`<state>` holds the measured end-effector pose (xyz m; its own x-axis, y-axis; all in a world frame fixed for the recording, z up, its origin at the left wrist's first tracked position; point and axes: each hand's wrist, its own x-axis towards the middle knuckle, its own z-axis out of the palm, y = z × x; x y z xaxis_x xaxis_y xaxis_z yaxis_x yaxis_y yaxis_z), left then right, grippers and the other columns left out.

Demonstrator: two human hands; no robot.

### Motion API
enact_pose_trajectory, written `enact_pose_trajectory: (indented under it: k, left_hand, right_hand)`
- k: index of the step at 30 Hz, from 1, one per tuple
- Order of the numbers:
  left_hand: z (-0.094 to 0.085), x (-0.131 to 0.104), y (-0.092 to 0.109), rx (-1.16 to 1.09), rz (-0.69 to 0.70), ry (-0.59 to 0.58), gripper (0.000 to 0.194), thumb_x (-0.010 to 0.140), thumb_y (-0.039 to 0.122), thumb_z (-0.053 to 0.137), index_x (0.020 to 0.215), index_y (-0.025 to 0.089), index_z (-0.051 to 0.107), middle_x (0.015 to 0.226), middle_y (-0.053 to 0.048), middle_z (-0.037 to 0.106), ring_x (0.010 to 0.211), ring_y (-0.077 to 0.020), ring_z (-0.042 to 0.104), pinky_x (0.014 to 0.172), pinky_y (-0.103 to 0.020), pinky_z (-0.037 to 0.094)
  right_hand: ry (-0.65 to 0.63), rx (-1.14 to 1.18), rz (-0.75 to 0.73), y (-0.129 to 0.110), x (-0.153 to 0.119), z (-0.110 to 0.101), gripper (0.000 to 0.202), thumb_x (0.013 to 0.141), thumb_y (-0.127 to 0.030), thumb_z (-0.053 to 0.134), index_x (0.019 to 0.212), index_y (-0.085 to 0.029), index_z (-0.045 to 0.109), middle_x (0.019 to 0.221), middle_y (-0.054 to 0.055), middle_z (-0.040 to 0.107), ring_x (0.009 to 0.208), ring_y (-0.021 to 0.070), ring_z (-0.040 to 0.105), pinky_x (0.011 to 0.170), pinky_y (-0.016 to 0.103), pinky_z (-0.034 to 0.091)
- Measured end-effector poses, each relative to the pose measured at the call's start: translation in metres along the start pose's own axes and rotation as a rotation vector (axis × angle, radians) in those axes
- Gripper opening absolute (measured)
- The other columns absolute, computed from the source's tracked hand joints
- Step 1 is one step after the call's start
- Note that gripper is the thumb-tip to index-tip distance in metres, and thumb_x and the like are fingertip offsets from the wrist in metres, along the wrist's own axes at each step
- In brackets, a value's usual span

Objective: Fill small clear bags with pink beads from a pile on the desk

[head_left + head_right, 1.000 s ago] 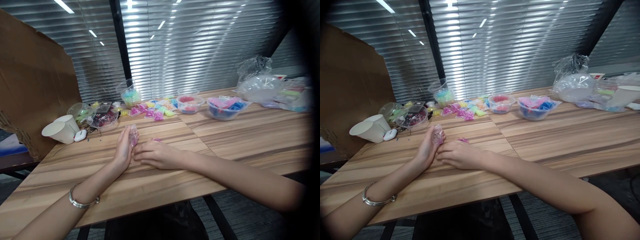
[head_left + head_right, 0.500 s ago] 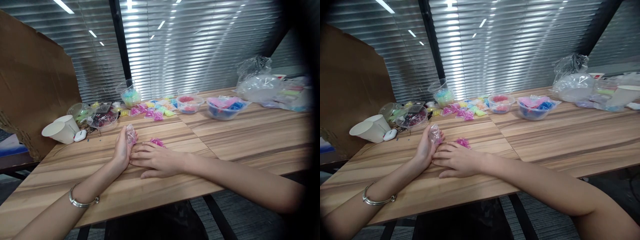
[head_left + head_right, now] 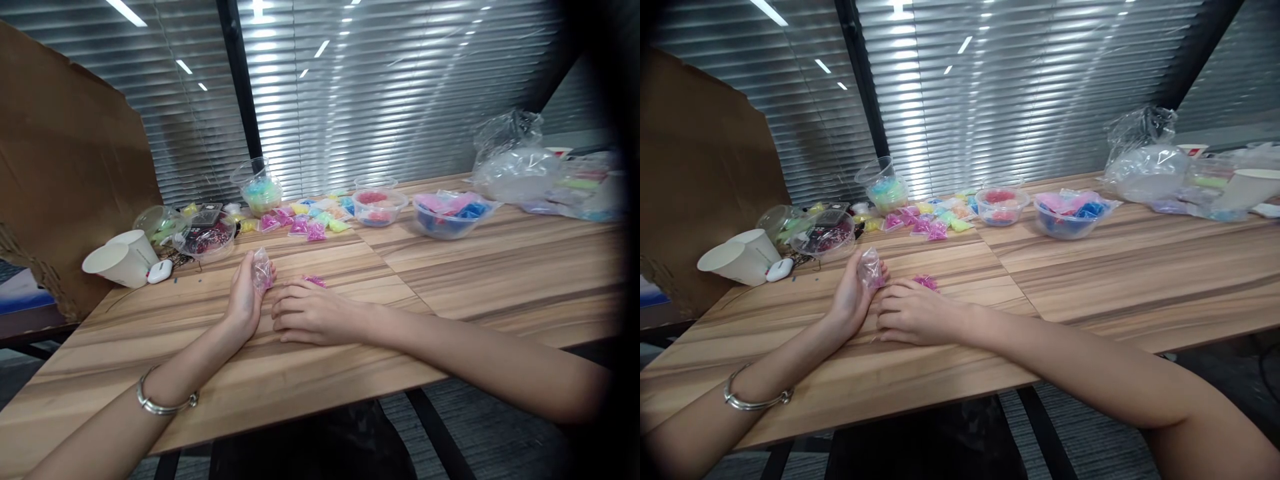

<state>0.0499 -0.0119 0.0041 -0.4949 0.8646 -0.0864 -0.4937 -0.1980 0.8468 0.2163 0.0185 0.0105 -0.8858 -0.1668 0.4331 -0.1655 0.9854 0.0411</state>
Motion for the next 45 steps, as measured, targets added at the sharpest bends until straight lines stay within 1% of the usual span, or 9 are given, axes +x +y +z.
enact_pose_trajectory:
  k: [4,7,12,18,24,29,35,39,45]
  left_hand:
    - [-0.001,0.001,-0.001,0.017,0.005,-0.003,0.029,0.079,0.041,0.062,0.093,0.016,0.059,0.081,-0.003,0.063,0.074,-0.0126,0.061,0.073,-0.027,0.052]
    - [-0.002,0.002,-0.001,0.012,-0.016,0.002,0.030,0.079,0.043,0.062,0.093,0.016,0.059,0.080,-0.003,0.063,0.072,-0.0122,0.061,0.074,-0.026,0.052]
    - [-0.001,0.000,0.000,0.025,0.001,0.012,0.030,0.079,0.041,0.062,0.095,0.016,0.059,0.083,-0.004,0.065,0.075,-0.0134,0.063,0.074,-0.027,0.052]
    - [0.000,-0.004,0.001,0.048,0.038,0.020,0.027,0.079,0.039,0.063,0.093,0.016,0.060,0.084,-0.004,0.064,0.076,-0.0141,0.062,0.074,-0.030,0.054]
    - [0.000,-0.002,0.000,0.053,0.035,0.024,0.027,0.079,0.040,0.063,0.091,0.016,0.060,0.082,-0.003,0.064,0.074,-0.0140,0.061,0.073,-0.030,0.054]
    - [0.000,-0.002,0.000,0.053,0.035,0.012,0.027,0.079,0.040,0.063,0.090,0.016,0.060,0.082,-0.003,0.064,0.073,-0.0133,0.061,0.073,-0.029,0.053]
    - [0.000,-0.003,0.000,0.062,0.023,0.014,0.026,0.080,0.039,0.062,0.091,0.016,0.059,0.080,-0.004,0.064,0.072,-0.0133,0.061,0.073,-0.028,0.053]
    - [0.000,-0.002,0.000,0.077,0.021,0.012,0.026,0.080,0.040,0.061,0.091,0.016,0.059,0.081,-0.004,0.064,0.072,-0.0136,0.061,0.073,-0.028,0.053]
    - [-0.001,-0.002,-0.001,0.084,0.023,-0.005,0.029,0.078,0.041,0.062,0.093,0.017,0.059,0.081,-0.004,0.064,0.073,-0.0139,0.061,0.072,-0.028,0.052]
  right_hand:
    - [0.011,0.023,0.001,0.001,0.000,0.000,0.026,0.096,-0.030,0.043,0.100,-0.016,0.065,0.106,0.009,0.063,0.110,0.0188,0.052,0.100,0.036,0.036]
    - [0.023,0.077,-0.012,0.000,0.001,-0.003,0.028,0.097,-0.028,0.041,0.110,-0.016,0.062,0.115,0.009,0.062,0.115,0.0184,0.050,0.102,0.035,0.036]
    - [0.023,0.237,-0.218,-0.009,0.004,-0.002,0.032,0.096,-0.022,0.040,0.122,-0.015,0.057,0.129,0.007,0.057,0.124,0.0152,0.046,0.109,0.033,0.029]
    - [-0.035,0.257,-0.251,-0.010,0.000,0.004,0.030,0.096,-0.016,0.038,0.116,-0.013,0.061,0.118,0.005,0.063,0.112,0.0144,0.054,0.099,0.025,0.039]
    - [-0.043,0.109,-0.164,0.003,-0.001,-0.003,0.027,0.097,-0.014,0.038,0.106,-0.014,0.064,0.106,0.008,0.065,0.100,0.0147,0.056,0.091,0.028,0.042]
    - [-0.004,0.003,0.038,0.015,-0.003,-0.002,0.020,0.094,-0.014,0.045,0.101,-0.014,0.064,0.106,0.009,0.063,0.101,0.0180,0.054,0.089,0.032,0.042]
    - [-0.017,0.078,0.216,0.022,-0.007,-0.001,0.018,0.093,-0.015,0.046,0.099,-0.013,0.063,0.093,0.009,0.063,0.089,0.0171,0.057,0.080,0.030,0.045]
    - [-0.017,0.060,0.261,0.024,-0.009,0.001,0.016,0.090,-0.010,0.049,0.095,-0.013,0.064,0.095,0.010,0.062,0.086,0.0171,0.057,0.078,0.029,0.045]
    - [0.084,0.174,0.292,0.025,-0.008,0.004,0.017,0.089,-0.008,0.048,0.093,-0.013,0.064,0.096,0.009,0.063,0.086,0.0161,0.057,0.078,0.028,0.045]
